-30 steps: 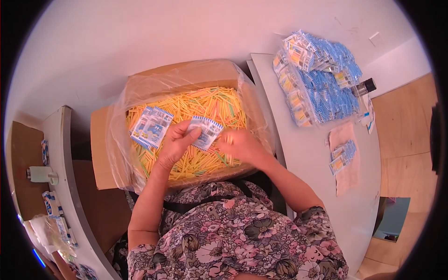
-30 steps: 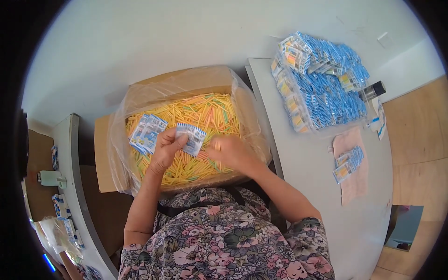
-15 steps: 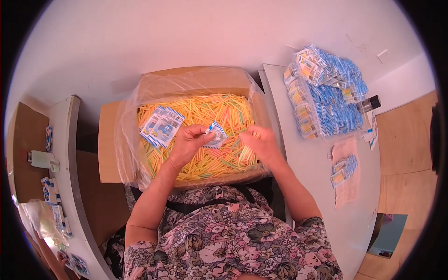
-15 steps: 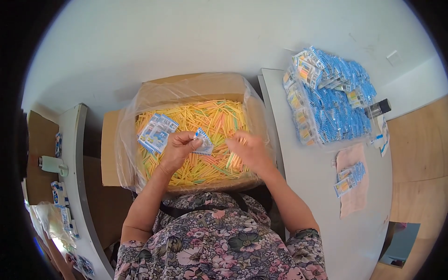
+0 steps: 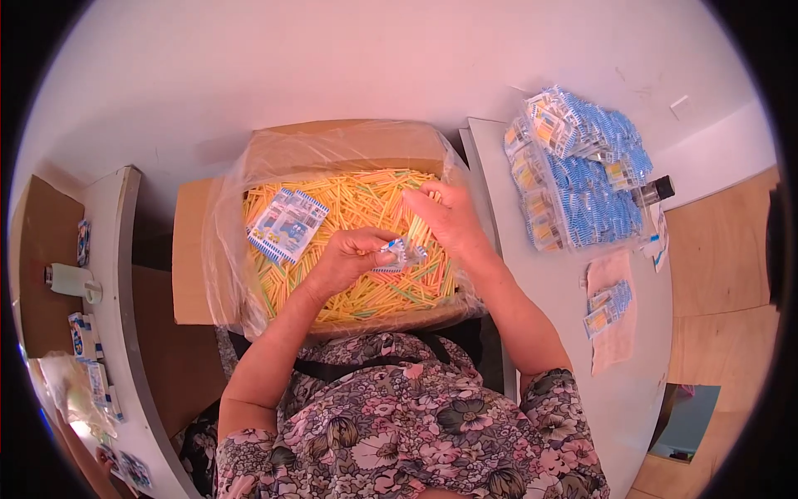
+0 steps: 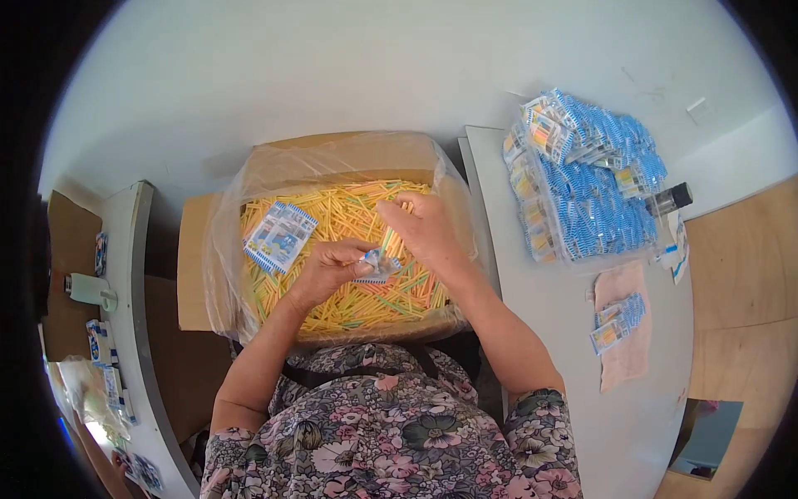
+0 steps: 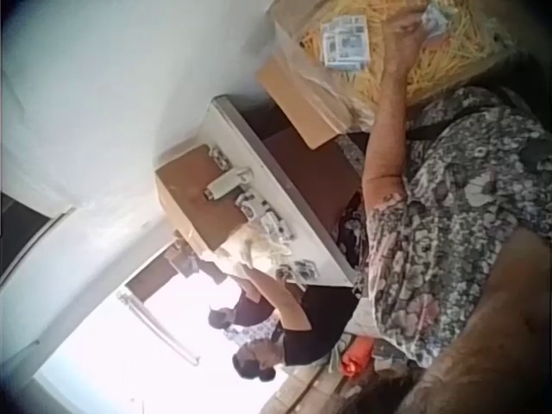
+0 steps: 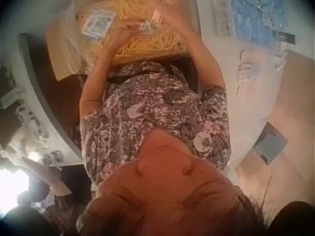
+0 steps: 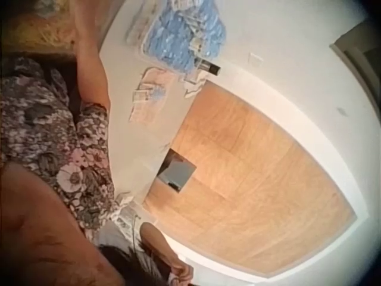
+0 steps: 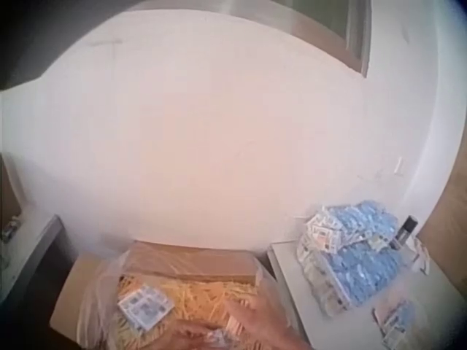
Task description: The person is sorting and packaging small blue packets from a box filled with yellow protective filler material.
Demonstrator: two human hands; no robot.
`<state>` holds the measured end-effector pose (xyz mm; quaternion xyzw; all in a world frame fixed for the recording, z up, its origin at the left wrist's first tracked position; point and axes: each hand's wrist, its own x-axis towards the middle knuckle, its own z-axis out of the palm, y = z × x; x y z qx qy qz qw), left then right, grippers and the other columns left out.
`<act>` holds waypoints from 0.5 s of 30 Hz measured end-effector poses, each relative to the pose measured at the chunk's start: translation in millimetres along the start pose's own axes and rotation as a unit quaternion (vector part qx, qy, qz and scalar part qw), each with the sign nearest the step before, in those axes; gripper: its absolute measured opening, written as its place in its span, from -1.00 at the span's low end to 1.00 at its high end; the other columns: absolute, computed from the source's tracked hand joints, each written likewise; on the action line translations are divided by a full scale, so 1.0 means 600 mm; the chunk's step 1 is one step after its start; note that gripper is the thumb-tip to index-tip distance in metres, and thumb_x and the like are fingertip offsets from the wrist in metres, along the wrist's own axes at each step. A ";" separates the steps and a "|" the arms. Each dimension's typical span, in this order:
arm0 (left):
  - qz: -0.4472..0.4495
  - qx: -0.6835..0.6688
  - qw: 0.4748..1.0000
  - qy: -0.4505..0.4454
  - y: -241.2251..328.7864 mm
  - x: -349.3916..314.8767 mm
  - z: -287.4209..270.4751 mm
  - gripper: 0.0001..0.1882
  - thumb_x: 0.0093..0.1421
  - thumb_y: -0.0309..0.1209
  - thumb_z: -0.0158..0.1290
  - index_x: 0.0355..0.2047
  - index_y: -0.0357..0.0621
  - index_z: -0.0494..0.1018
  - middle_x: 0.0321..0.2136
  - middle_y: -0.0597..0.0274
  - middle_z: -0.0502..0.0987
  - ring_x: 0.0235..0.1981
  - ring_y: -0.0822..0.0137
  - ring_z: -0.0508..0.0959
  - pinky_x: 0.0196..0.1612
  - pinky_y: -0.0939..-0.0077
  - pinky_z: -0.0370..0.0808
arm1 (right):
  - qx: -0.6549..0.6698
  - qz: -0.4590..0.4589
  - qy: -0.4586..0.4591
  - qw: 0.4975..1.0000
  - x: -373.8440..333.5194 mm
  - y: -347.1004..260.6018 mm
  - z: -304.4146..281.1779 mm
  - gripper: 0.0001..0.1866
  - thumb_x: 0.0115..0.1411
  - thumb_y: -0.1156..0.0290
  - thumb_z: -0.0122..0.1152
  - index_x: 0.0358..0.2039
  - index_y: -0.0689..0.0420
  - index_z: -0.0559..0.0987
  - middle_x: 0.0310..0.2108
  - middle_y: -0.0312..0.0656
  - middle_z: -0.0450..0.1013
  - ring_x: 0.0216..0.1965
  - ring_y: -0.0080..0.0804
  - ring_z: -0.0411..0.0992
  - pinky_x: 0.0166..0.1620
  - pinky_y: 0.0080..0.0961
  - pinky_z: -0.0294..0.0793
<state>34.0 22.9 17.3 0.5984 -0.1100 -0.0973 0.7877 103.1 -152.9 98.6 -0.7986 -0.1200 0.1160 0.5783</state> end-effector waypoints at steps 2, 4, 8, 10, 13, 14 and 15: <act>-0.016 -0.024 1.000 0.002 0.000 -0.002 -0.001 -0.81 0.12 -0.56 0.13 -0.23 -0.25 0.58 -0.20 0.19 0.57 -0.19 0.45 0.52 -0.10 0.59 0.47 | -0.058 -0.047 0.005 0.997 0.000 -0.002 0.005 -0.68 0.14 0.26 0.18 -0.56 0.27 0.45 -0.77 -0.36 0.22 -0.69 -0.66 0.19 -0.65 -0.55 0.09; -0.030 -0.035 0.999 0.007 0.009 -0.002 0.001 -0.81 0.13 -0.55 0.13 -0.22 -0.26 0.57 -0.22 0.20 0.57 -0.19 0.46 0.52 -0.09 0.58 0.46 | -0.115 -0.095 0.012 0.989 -0.005 -0.004 0.013 -0.67 0.14 0.26 0.18 -0.56 0.28 0.43 -0.78 -0.31 0.21 -0.70 -0.65 0.19 -0.64 -0.53 0.11; -0.055 -0.053 0.997 0.007 0.022 -0.005 0.003 -0.80 0.18 -0.47 0.10 -0.20 -0.26 0.57 -0.28 0.29 0.59 -0.22 0.50 0.51 -0.08 0.55 0.45 | -0.125 -0.200 0.016 0.972 -0.014 -0.013 0.023 -0.68 0.16 0.25 0.19 -0.54 0.26 0.44 -0.78 -0.23 0.20 -0.71 -0.56 0.17 -0.61 -0.51 0.16; -0.059 -0.060 0.996 0.015 0.017 -0.006 0.002 -0.80 0.19 -0.45 0.09 -0.20 -0.26 0.56 -0.29 0.31 0.59 -0.23 0.52 0.51 -0.08 0.55 0.45 | -0.128 -0.204 -0.015 0.970 -0.016 -0.017 0.021 -0.68 0.17 0.25 0.19 -0.53 0.25 0.44 -0.77 -0.22 0.23 -0.70 -0.53 0.19 -0.59 -0.50 0.19; -0.069 -0.071 0.995 0.023 0.009 -0.004 0.001 -0.78 0.22 -0.40 0.07 -0.19 -0.27 0.56 -0.30 0.33 0.59 -0.24 0.53 0.51 -0.07 0.54 0.45 | -0.009 -0.191 -0.027 0.981 -0.016 -0.013 0.016 -0.69 0.20 0.23 0.16 -0.50 0.24 0.46 -0.69 -0.22 0.28 -0.64 -0.50 0.24 -0.53 -0.52 0.23; -0.074 -0.076 0.994 0.023 0.008 -0.004 0.001 -0.76 0.23 -0.38 0.06 -0.18 -0.27 0.55 -0.29 0.34 0.59 -0.24 0.52 0.51 -0.07 0.54 0.44 | -0.029 -0.191 -0.031 0.981 -0.016 -0.011 0.013 -0.70 0.20 0.22 0.16 -0.46 0.24 0.48 -0.64 -0.24 0.31 -0.60 -0.52 0.26 -0.50 -0.55 0.25; -0.074 -0.076 0.994 0.023 0.007 -0.004 0.001 -0.76 0.23 -0.38 0.06 -0.18 -0.27 0.55 -0.29 0.34 0.59 -0.24 0.52 0.51 -0.07 0.54 0.44 | -0.048 -0.191 -0.034 0.980 -0.016 -0.010 0.010 -0.70 0.21 0.21 0.15 -0.41 0.23 0.50 -0.59 -0.26 0.33 -0.55 -0.54 0.28 -0.47 -0.57 0.27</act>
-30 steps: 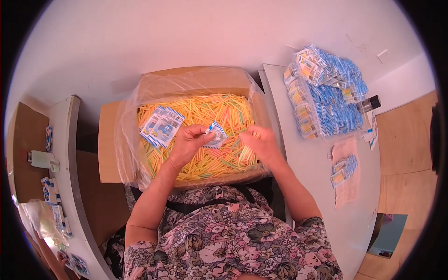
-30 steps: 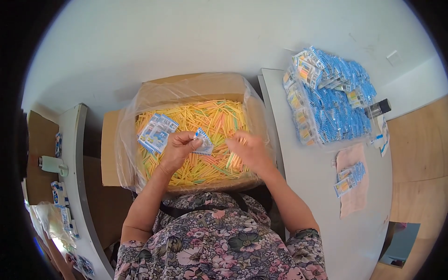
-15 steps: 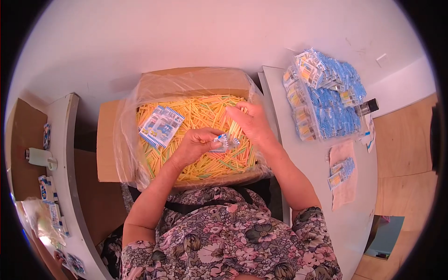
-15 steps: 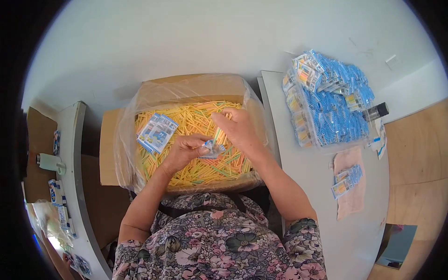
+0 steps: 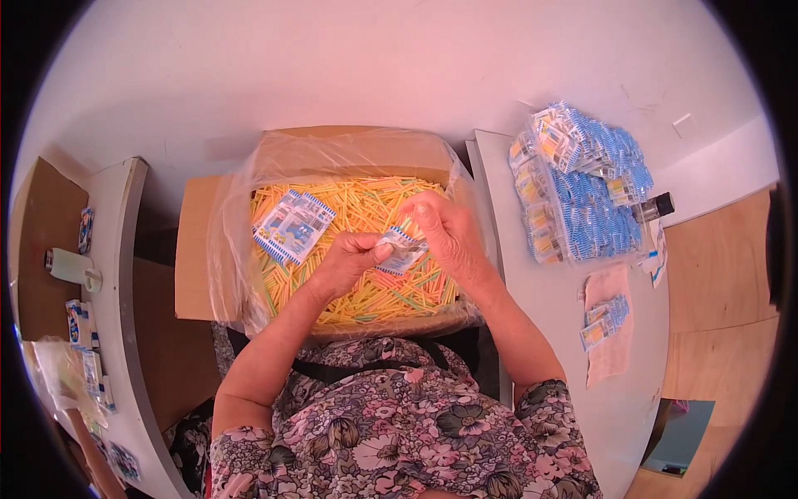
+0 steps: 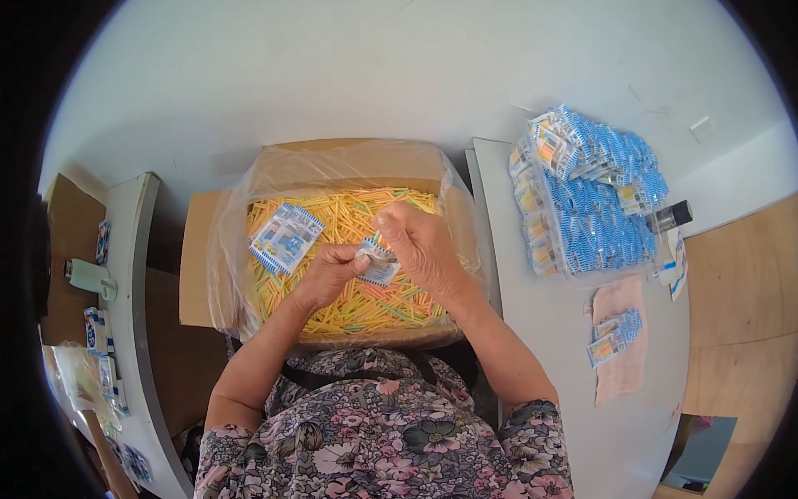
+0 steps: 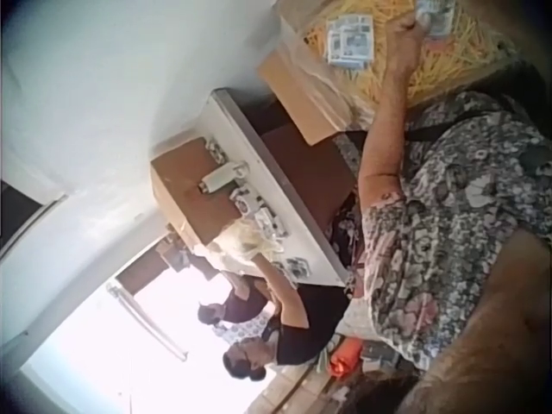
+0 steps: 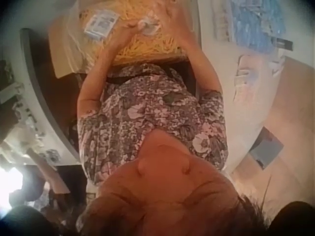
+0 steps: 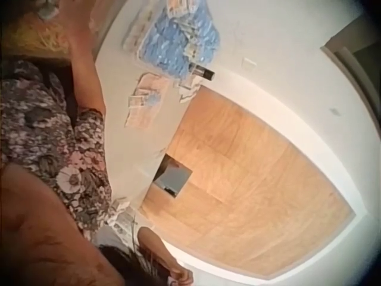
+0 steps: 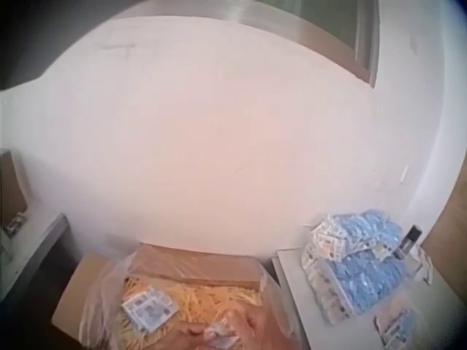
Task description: The person is sorting and packaging small blue packets from a box filled with yellow protective filler material.
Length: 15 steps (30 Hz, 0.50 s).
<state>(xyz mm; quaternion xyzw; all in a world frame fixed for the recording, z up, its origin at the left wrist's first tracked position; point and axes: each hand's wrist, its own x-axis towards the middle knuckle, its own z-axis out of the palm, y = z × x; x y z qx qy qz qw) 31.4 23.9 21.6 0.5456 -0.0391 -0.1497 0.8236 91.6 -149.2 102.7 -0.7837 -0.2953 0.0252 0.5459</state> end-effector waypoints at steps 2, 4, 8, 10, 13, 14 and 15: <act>0.008 0.004 1.000 -0.003 0.003 -0.003 0.001 -0.76 0.24 -0.37 0.05 -0.18 -0.27 0.55 -0.28 0.34 0.59 -0.23 0.52 0.51 -0.07 0.54 0.44 | 0.022 0.030 0.017 0.999 -0.006 -0.009 -0.007 -0.73 0.24 0.24 0.10 -0.32 0.22 0.50 -0.54 -0.29 0.37 -0.49 -0.57 0.29 -0.40 -0.60 0.29; 0.023 0.001 1.000 0.006 -0.009 0.000 -0.003 -0.74 0.24 -0.35 0.06 -0.17 -0.28 0.55 -0.30 0.32 0.59 -0.24 0.53 0.51 -0.10 0.56 0.45 | 0.044 0.060 0.036 0.997 -0.013 -0.013 -0.007 -0.75 0.28 0.27 0.06 -0.23 0.21 0.50 -0.48 -0.31 0.40 -0.43 -0.59 0.31 -0.33 -0.64 0.30; 0.055 -0.026 0.998 0.013 -0.033 0.009 -0.012 -0.74 0.23 -0.34 0.08 -0.17 -0.27 0.55 -0.32 0.36 0.58 -0.28 0.57 0.48 -0.15 0.59 0.44 | -0.083 -0.029 0.028 0.996 -0.040 -0.013 0.013 -0.67 0.17 0.41 0.20 -0.07 0.21 0.43 -0.31 -0.22 0.47 -0.29 -0.45 0.44 -0.22 -0.54 0.43; 0.047 -0.002 0.999 0.004 -0.035 0.009 -0.016 -0.75 0.22 -0.35 0.08 -0.18 -0.27 0.55 -0.33 0.37 0.58 -0.28 0.58 0.47 -0.15 0.60 0.43 | -0.103 -0.029 0.032 0.994 -0.052 -0.007 0.026 -0.60 0.12 0.46 0.25 -0.02 0.20 0.41 -0.23 -0.19 0.47 -0.23 -0.40 0.48 -0.18 -0.49 0.46; 0.041 0.032 0.999 -0.006 -0.019 0.000 -0.011 -0.75 0.21 -0.36 0.10 -0.19 -0.27 0.55 -0.33 0.39 0.57 -0.29 0.59 0.46 -0.16 0.60 0.43 | -0.057 -0.003 0.051 0.997 -0.073 0.014 0.037 -0.54 0.07 0.50 0.29 0.01 0.20 0.41 -0.14 -0.12 0.47 -0.16 -0.36 0.50 -0.14 -0.43 0.48; 0.046 0.045 0.998 -0.001 -0.015 -0.002 -0.009 -0.75 0.21 -0.36 0.10 -0.19 -0.28 0.55 -0.33 0.39 0.56 -0.28 0.59 0.46 -0.16 0.60 0.43 | -0.031 0.004 0.068 0.997 -0.079 0.017 0.042 -0.55 0.07 0.51 0.29 0.00 0.21 0.42 -0.15 -0.10 0.49 -0.16 -0.34 0.51 -0.14 -0.44 0.49; 0.046 0.035 0.998 -0.006 -0.018 0.000 -0.005 -0.75 0.20 -0.36 0.11 -0.19 -0.29 0.55 -0.33 0.40 0.56 -0.29 0.59 0.46 -0.17 0.61 0.43 | -0.003 0.010 0.086 0.996 -0.086 0.020 0.041 -0.56 0.06 0.53 0.29 -0.01 0.22 0.43 -0.17 -0.08 0.50 -0.17 -0.33 0.52 -0.14 -0.45 0.50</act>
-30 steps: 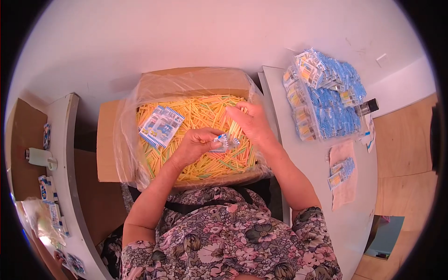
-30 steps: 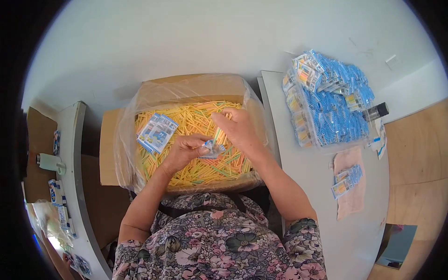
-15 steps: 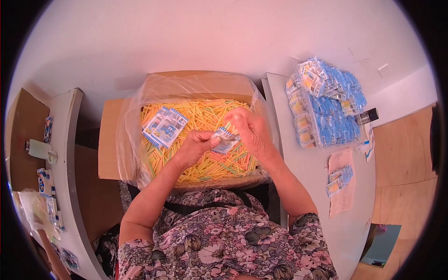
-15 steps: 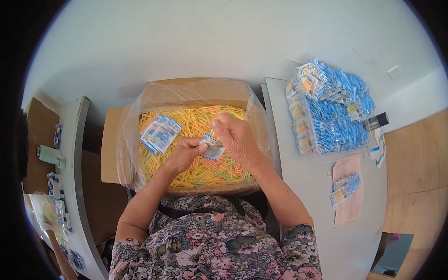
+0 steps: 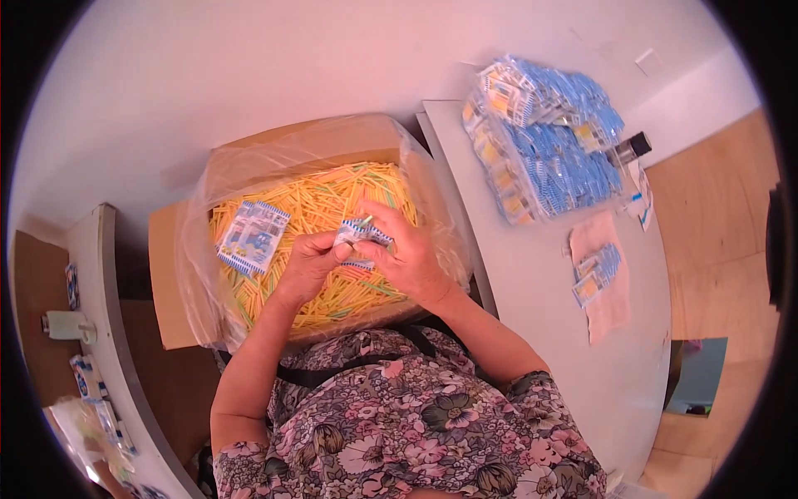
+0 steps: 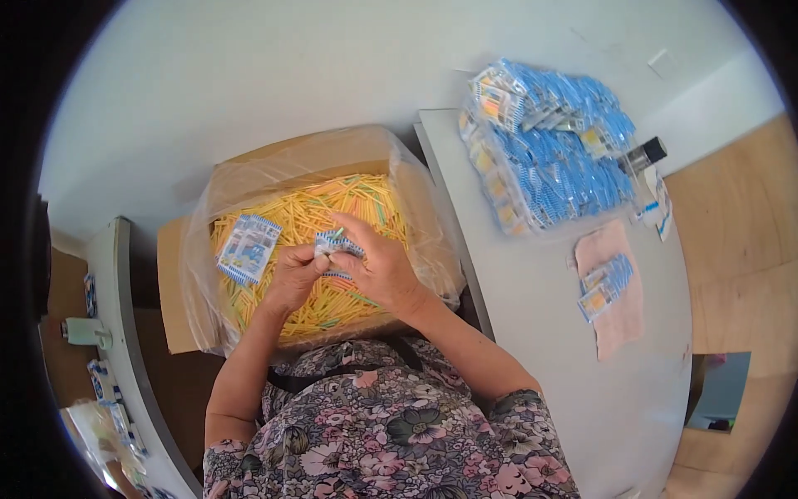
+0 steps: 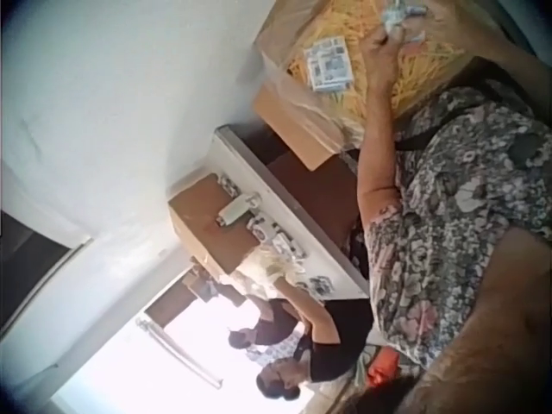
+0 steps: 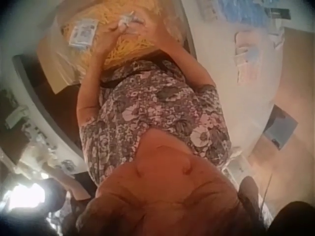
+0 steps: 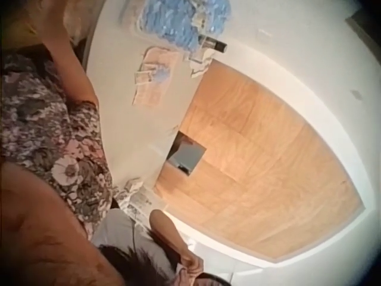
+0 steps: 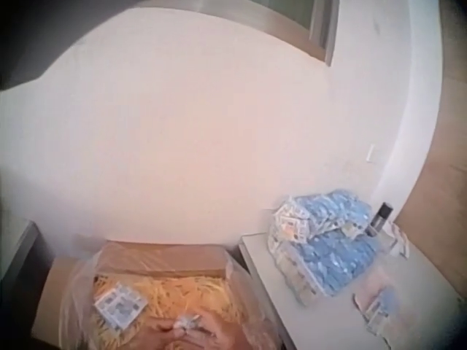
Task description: The person is sorting and packaging small blue packets from a box filled with yellow protective filler material.
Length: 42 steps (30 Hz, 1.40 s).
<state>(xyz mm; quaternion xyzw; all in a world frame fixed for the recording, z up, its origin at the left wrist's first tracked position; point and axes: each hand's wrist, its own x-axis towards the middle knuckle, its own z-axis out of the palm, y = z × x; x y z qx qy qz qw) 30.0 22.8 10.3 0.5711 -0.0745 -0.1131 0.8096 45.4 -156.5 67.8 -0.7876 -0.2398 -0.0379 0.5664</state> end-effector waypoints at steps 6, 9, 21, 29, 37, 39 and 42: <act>-0.025 0.033 0.999 -0.036 -0.008 0.001 0.008 -0.75 0.22 -0.36 0.09 -0.20 -0.29 0.55 -0.34 0.40 0.56 -0.30 0.60 0.45 -0.17 0.61 0.43 | -0.076 -0.056 -0.041 0.995 -0.010 0.003 -0.013 -0.59 0.05 0.58 0.26 -0.04 0.24 0.48 -0.22 -0.05 0.53 -0.21 -0.28 0.54 -0.18 -0.49 0.51; -0.061 0.175 0.980 -0.071 -0.004 0.009 0.002 -0.74 0.25 -0.37 0.03 -0.18 -0.32 0.53 -0.33 0.37 0.56 -0.30 0.56 0.48 -0.17 0.60 0.45 | -0.067 -0.047 0.016 0.997 -0.031 0.017 -0.030 -0.62 0.06 0.57 0.26 -0.06 0.25 0.50 -0.24 -0.03 0.54 -0.27 -0.29 0.55 -0.19 -0.50 0.51; 0.050 0.054 0.994 0.078 -0.002 0.015 -0.009 -0.77 0.25 -0.35 0.04 -0.20 -0.26 0.53 -0.36 0.22 0.57 -0.30 0.42 0.53 -0.22 0.54 0.45 | -0.139 0.047 0.468 0.872 -0.270 0.010 -0.489 -0.63 0.07 0.73 0.03 -0.06 0.31 0.48 -0.18 -0.14 0.49 -0.15 -0.46 0.45 -0.07 -0.58 0.44; 0.034 0.282 0.951 0.123 0.035 -0.010 -0.058 -0.81 0.24 -0.40 0.03 -0.24 -0.25 0.52 -0.41 0.27 0.55 -0.38 0.49 0.46 -0.26 0.58 0.38 | -0.461 0.111 0.443 0.761 -0.365 0.155 -0.579 -0.66 0.07 0.61 0.14 -0.09 0.17 0.53 -0.12 -0.23 0.47 -0.20 -0.50 0.42 -0.19 -0.60 0.43; 0.010 0.768 0.606 0.208 0.089 -0.004 -0.112 -0.42 -0.15 -0.19 0.31 -0.15 -0.17 0.36 -0.24 0.01 0.44 -0.14 0.00 0.42 -0.14 0.14 0.39 | -0.505 -0.096 0.310 0.800 -0.233 0.037 -0.410 -0.75 0.05 0.71 0.15 -0.22 0.24 0.55 -0.20 -0.10 0.51 -0.19 -0.24 0.44 -0.10 -0.41 0.39; 0.052 0.736 0.624 0.258 0.080 -0.011 -0.110 -0.33 -0.19 -0.14 0.33 -0.10 -0.14 0.33 -0.23 0.04 0.44 -0.10 0.00 0.40 -0.11 0.10 0.36 | -0.508 -0.125 0.253 0.814 -0.199 0.018 -0.367 -0.80 0.04 0.74 0.13 -0.29 0.29 0.56 -0.22 -0.08 0.52 -0.20 -0.16 0.43 -0.13 -0.38 0.39; -0.007 0.737 0.605 0.300 0.091 -0.018 -0.102 -0.31 -0.21 -0.16 0.34 -0.07 -0.13 0.35 -0.18 0.08 0.44 -0.10 0.01 0.40 -0.09 0.11 0.34 | -0.443 -0.172 0.204 0.856 -0.166 0.020 -0.321 -0.82 0.04 0.74 0.13 -0.31 0.31 0.54 -0.22 -0.06 0.51 -0.22 -0.13 0.42 -0.15 -0.36 0.40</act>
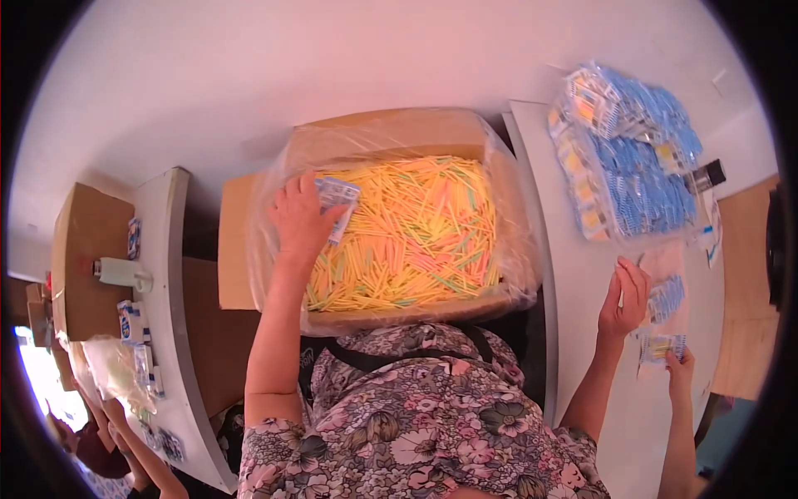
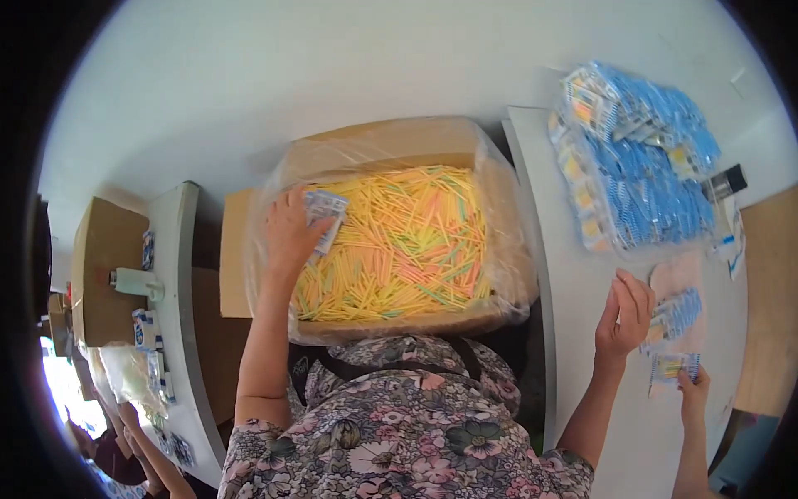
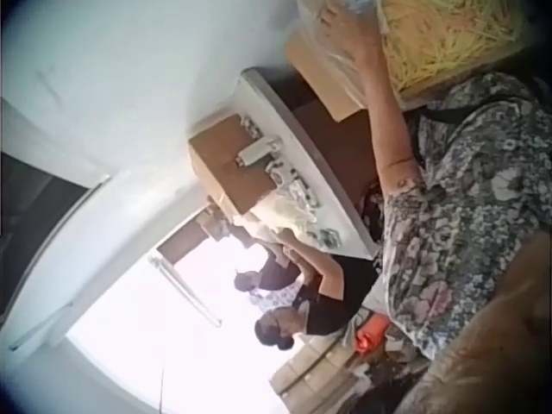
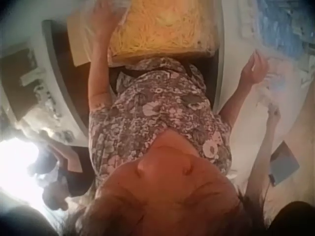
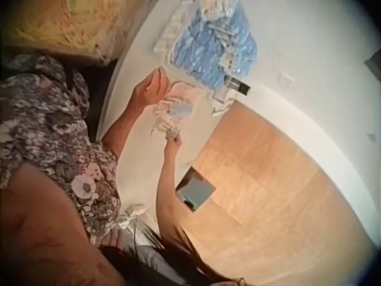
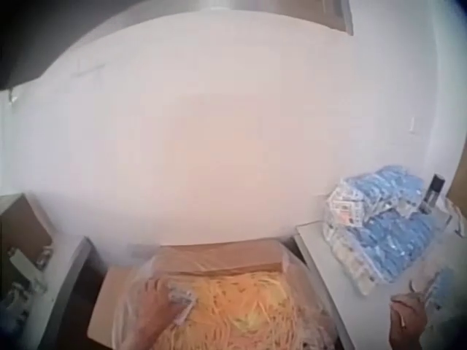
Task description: The person is sorting and packaging small blue packets from a box filled with yellow protective filler material.
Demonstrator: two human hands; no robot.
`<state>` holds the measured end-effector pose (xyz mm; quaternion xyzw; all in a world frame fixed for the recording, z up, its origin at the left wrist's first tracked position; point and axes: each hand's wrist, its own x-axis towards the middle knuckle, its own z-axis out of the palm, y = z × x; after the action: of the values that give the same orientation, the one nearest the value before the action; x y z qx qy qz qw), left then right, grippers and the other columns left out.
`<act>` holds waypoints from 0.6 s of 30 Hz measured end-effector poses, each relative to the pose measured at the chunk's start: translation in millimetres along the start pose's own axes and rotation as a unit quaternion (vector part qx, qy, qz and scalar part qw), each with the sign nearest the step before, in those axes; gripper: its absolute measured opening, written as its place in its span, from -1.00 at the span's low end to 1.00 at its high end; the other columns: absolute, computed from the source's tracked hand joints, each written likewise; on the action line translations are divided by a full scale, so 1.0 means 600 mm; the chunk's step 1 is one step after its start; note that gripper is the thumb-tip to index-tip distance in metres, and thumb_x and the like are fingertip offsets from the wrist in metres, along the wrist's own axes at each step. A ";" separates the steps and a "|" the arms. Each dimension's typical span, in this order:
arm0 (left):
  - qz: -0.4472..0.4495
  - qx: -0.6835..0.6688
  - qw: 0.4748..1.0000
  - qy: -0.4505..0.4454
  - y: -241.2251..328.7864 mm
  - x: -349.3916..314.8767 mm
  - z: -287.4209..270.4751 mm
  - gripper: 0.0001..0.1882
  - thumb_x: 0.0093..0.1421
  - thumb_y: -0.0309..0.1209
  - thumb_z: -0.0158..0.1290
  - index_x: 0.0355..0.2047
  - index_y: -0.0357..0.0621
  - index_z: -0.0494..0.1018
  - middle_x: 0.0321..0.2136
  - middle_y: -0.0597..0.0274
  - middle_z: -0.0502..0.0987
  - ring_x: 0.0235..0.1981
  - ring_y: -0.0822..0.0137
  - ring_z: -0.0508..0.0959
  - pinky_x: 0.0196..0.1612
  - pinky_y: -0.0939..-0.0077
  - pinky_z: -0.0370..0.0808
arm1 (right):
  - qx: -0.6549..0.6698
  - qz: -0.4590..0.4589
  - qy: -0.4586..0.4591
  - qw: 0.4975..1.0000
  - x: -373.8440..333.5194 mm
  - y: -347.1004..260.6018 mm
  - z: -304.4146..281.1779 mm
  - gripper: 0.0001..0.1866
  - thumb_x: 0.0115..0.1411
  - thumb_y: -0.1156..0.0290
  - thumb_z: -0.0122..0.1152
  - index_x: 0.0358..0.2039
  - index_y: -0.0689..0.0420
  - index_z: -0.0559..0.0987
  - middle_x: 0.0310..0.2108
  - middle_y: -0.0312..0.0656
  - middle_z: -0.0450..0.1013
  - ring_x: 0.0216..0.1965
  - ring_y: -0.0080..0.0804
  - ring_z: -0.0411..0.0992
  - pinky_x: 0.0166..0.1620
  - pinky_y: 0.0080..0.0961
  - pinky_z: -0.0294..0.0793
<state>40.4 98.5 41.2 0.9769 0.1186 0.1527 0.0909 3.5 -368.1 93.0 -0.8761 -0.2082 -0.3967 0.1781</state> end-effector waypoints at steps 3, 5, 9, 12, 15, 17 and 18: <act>-0.042 0.028 0.998 -0.044 -0.011 0.003 -0.010 -0.40 -0.21 -0.20 0.34 -0.13 -0.11 0.43 -0.16 0.14 0.45 -0.11 0.04 0.40 -0.09 0.18 0.34 | 0.015 -0.031 -0.025 0.999 0.013 -0.027 0.014 -0.79 0.02 0.77 0.14 -0.28 0.36 0.54 -0.22 0.01 0.50 -0.21 -0.11 0.44 -0.12 -0.35 0.43; -0.048 0.021 0.997 -0.058 -0.020 0.006 -0.013 -0.47 -0.21 -0.20 0.35 -0.21 -0.09 0.48 -0.17 0.19 0.46 -0.11 0.07 0.40 -0.08 0.20 0.34 | 0.017 -0.035 -0.015 0.999 0.023 -0.043 0.014 -0.79 0.02 0.77 0.14 -0.29 0.36 0.54 -0.22 0.01 0.50 -0.21 -0.11 0.44 -0.12 -0.35 0.43; -0.023 -0.022 0.998 0.052 -0.034 0.003 -0.002 -0.71 -0.13 -0.29 0.30 -0.39 -0.12 0.52 -0.29 0.27 0.49 -0.19 0.16 0.43 -0.12 0.25 0.35 | 0.025 -0.032 0.008 0.999 0.036 -0.074 0.018 -0.81 0.02 0.76 0.13 -0.31 0.35 0.54 -0.23 0.01 0.50 -0.24 -0.12 0.44 -0.14 -0.36 0.43; 0.000 -0.172 0.979 0.106 -0.050 0.008 0.013 -0.83 -0.01 -0.40 0.24 -0.45 -0.17 0.50 -0.44 0.29 0.49 -0.34 0.31 0.45 -0.23 0.41 0.38 | 0.104 -0.030 0.002 0.994 0.048 -0.106 0.045 -0.82 0.02 0.73 0.13 -0.31 0.33 0.54 -0.24 -0.01 0.51 -0.25 -0.15 0.44 -0.16 -0.38 0.43; -0.002 -0.414 0.910 0.029 -0.022 0.007 0.007 -0.89 0.06 -0.48 0.19 -0.45 -0.23 0.48 -0.51 0.33 0.48 -0.44 0.47 0.43 -0.33 0.55 0.38 | 0.242 0.044 -0.096 0.965 0.066 -0.171 0.106 -0.80 0.01 0.68 0.19 -0.29 0.30 0.55 -0.25 -0.06 0.50 -0.29 -0.28 0.43 -0.18 -0.44 0.42; 0.006 -0.513 0.858 -0.033 0.020 -0.001 -0.016 -0.90 0.08 -0.52 0.17 -0.43 -0.27 0.47 -0.52 0.33 0.47 -0.46 0.52 0.42 -0.36 0.59 0.37 | 0.330 0.122 -0.169 0.921 0.086 -0.218 0.158 -0.77 0.02 0.58 0.26 -0.26 0.29 0.54 -0.28 -0.10 0.48 -0.35 -0.44 0.41 -0.26 -0.57 0.40; 0.035 -0.521 0.848 -0.088 0.044 -0.006 -0.028 -0.91 0.11 -0.51 0.14 -0.40 -0.28 0.48 -0.52 0.37 0.45 -0.44 0.56 0.38 -0.35 0.62 0.35 | 0.396 0.161 -0.200 0.881 0.099 -0.242 0.185 -0.78 0.04 0.56 0.27 -0.26 0.29 0.53 -0.31 -0.13 0.48 -0.37 -0.47 0.41 -0.30 -0.59 0.40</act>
<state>37.1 74.9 61.8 0.7990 -0.0211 0.1081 0.5912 34.7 -178.5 91.0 -0.8144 -0.2349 -0.0635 0.5268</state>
